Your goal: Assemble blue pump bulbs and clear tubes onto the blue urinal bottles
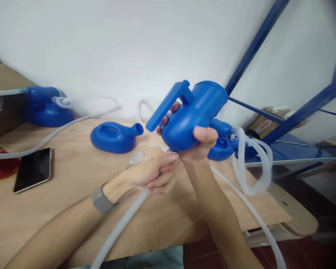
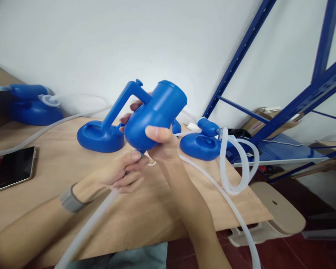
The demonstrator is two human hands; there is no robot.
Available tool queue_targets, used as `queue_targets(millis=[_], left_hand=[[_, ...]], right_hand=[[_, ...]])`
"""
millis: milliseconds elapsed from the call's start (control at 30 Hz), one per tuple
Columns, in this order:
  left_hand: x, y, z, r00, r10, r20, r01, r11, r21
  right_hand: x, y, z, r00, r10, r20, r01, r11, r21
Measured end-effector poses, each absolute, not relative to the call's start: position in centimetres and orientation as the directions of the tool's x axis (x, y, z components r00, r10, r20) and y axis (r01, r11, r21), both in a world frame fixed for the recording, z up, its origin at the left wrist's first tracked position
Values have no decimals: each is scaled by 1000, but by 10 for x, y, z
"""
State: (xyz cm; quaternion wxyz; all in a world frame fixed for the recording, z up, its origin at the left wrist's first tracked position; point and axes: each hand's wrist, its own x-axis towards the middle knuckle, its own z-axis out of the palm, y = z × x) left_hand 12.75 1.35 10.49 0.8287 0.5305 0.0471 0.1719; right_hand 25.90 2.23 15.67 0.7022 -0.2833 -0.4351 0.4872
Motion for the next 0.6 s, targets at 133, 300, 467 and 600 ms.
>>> queue_targets(millis=[133,300,467,600], left_hand=[[114,38,127,768,625,139,31,-254,967],[101,41,138,574,725,380,460,-669,583],[85,31,129,494,731,471,660,-668,345],[64,43,132,532,680,505,723,-675,148]], right_hand=[[250,26,159,211,921,326,-421,387,-820],[238,37,153,378,839,391,-328,517,-791],[256,49,158,534,755,381,-279,582,-764],[302,68,157,677,545,495,-53,707,-705]])
